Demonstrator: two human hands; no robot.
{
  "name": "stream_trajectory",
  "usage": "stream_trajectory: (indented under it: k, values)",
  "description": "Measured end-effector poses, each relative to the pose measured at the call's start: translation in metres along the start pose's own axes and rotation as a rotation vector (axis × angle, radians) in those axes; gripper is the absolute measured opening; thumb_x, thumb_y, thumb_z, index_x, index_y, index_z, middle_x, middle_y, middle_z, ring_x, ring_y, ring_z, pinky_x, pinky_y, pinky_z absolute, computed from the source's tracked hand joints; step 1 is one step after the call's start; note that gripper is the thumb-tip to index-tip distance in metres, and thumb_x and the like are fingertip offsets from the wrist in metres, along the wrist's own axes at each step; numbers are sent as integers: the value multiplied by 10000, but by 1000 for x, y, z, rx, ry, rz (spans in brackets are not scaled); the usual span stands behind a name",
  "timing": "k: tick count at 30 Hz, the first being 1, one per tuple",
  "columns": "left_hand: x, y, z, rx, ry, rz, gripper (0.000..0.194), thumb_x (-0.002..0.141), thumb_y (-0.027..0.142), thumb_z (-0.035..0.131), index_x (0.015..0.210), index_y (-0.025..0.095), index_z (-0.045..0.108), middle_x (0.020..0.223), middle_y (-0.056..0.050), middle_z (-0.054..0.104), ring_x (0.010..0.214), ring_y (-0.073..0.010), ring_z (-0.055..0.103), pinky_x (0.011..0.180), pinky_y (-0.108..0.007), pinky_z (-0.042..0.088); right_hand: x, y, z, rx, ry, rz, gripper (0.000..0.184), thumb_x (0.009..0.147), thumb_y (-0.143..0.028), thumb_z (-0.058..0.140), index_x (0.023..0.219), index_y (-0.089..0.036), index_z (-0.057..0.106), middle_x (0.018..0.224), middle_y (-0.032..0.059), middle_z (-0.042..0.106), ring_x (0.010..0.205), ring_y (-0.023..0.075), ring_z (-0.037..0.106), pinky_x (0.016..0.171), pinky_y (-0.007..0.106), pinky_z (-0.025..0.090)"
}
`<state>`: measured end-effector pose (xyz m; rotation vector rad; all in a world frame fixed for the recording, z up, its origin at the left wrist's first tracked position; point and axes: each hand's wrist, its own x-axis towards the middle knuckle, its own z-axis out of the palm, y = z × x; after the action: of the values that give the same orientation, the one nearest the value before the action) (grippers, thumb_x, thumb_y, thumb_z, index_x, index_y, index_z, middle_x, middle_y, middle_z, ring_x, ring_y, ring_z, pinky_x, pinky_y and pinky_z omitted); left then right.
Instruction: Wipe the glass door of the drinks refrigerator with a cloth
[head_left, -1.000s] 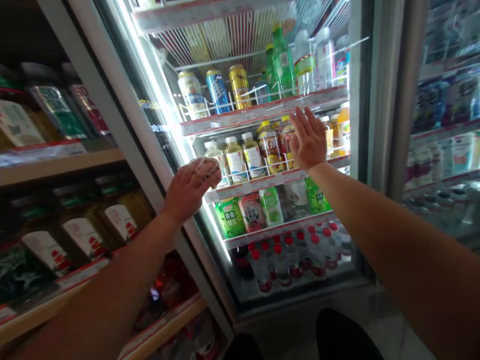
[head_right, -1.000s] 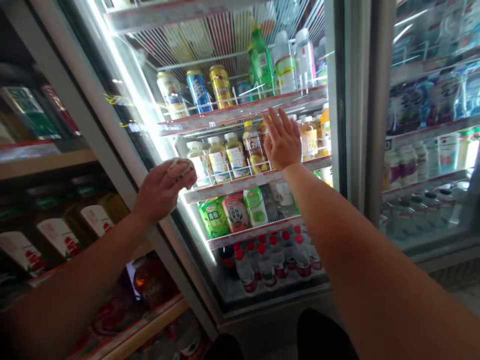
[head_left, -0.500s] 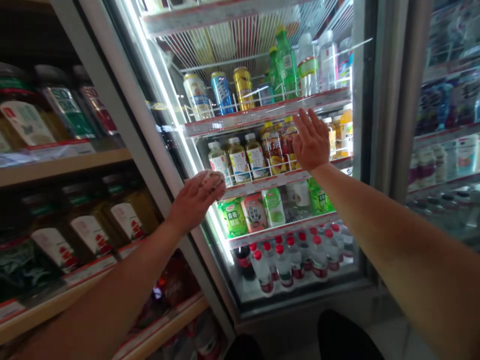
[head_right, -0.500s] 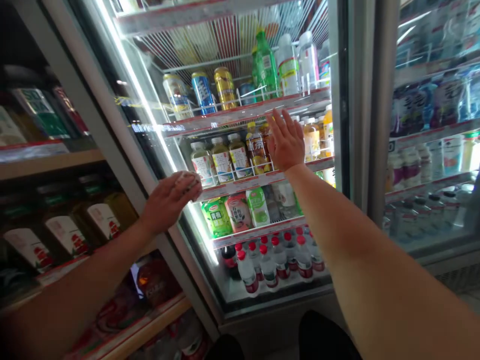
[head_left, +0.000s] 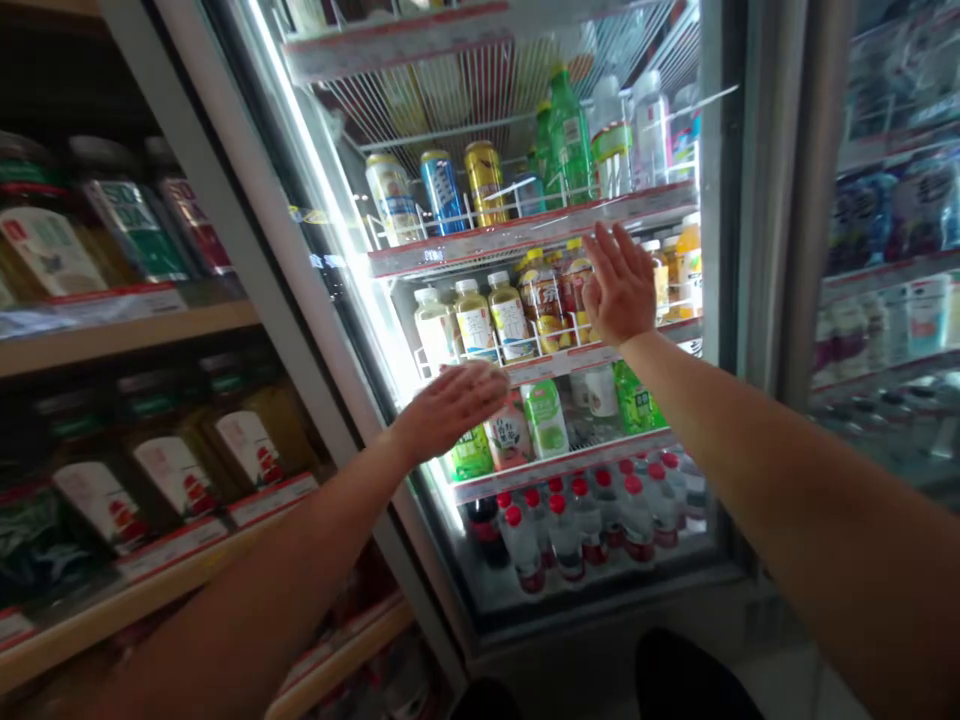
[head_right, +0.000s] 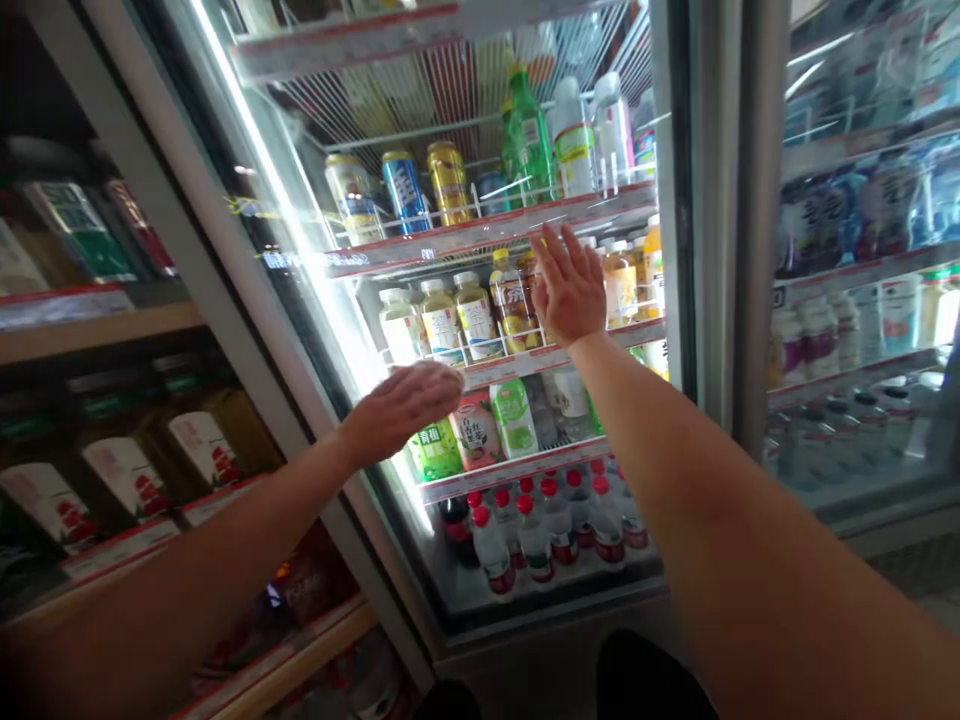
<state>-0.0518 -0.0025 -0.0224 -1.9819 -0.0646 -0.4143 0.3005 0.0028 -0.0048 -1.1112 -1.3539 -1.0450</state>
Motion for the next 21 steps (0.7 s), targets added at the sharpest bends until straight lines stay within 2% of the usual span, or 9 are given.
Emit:
stream_trajectory:
  k: [2, 3, 8, 9, 13, 14, 16, 19, 21]
  values:
    - [12, 0, 3, -53, -79, 230, 374, 1098, 143, 525, 1434, 288, 605, 1567, 24, 541, 1526, -226, 412, 1267, -442, 404, 0, 0, 1, -4, 3, 0, 652, 958, -277, 338, 1592, -192, 463, 1666, 32, 376, 1583, 247, 304, 1288, 514, 294]
    - [19, -4, 2, -57, -89, 256, 364, 1103, 156, 524, 1428, 294, 611, 1568, 34, 539, 1518, -219, 424, 1268, -435, 401, 0, 1, 1, -2, 3, 1, 652, 957, -275, 340, 1592, -192, 462, 1665, 33, 377, 1583, 247, 304, 1288, 516, 294]
    - [55, -18, 5, 107, 110, -213, 358, 1078, 128, 545, 1402, 246, 644, 1520, -43, 588, 1516, -315, 417, 1221, -526, 429, 0, 0, -1, 14, 2, -2, 643, 963, -268, 350, 1590, -186, 463, 1663, 42, 382, 1584, 256, 299, 1286, 524, 296]
    - [60, -15, 8, 120, 131, -225, 355, 1076, 122, 545, 1391, 243, 653, 1512, -53, 595, 1508, -320, 429, 1213, -532, 436, 0, 0, -1, 14, 4, -2, 641, 965, -270, 349, 1590, -186, 464, 1661, 44, 385, 1584, 256, 300, 1285, 523, 299]
    - [78, -7, 16, -54, -33, 305, 324, 1096, 168, 544, 1367, 290, 673, 1496, -7, 610, 1459, -208, 503, 1248, -417, 425, 0, -2, -1, 13, 15, 4, 634, 967, -268, 341, 1581, -183, 473, 1654, 42, 399, 1579, 255, 311, 1283, 526, 305]
    - [83, -9, 16, -92, -78, 373, 322, 1099, 181, 546, 1369, 302, 672, 1506, 8, 602, 1458, -190, 501, 1256, -397, 415, -1, -2, 0, 13, 17, 4, 635, 966, -266, 341, 1581, -180, 473, 1655, 40, 397, 1580, 255, 309, 1284, 527, 304]
    - [92, -17, 14, -82, -75, 241, 333, 1103, 180, 530, 1383, 302, 662, 1531, 12, 577, 1479, -212, 472, 1257, -437, 405, -1, -2, 0, 13, 18, 7, 636, 965, -262, 340, 1582, -182, 471, 1659, 36, 388, 1581, 252, 306, 1289, 522, 298]
    - [104, -18, 14, 46, 79, -180, 353, 1102, 140, 491, 1402, 242, 647, 1534, -42, 572, 1498, -298, 438, 1214, -534, 423, 0, -2, -1, 17, -1, 15, 640, 966, -262, 352, 1595, -201, 454, 1668, 26, 373, 1587, 249, 289, 1302, 512, 277]
    - [108, -8, 19, 68, 110, -146, 333, 1101, 149, 495, 1381, 215, 662, 1506, -65, 597, 1473, -309, 472, 1202, -532, 438, 0, -2, -2, 27, -28, 20, 648, 963, -262, 362, 1604, -202, 439, 1676, 29, 360, 1595, 254, 270, 1311, 517, 263]
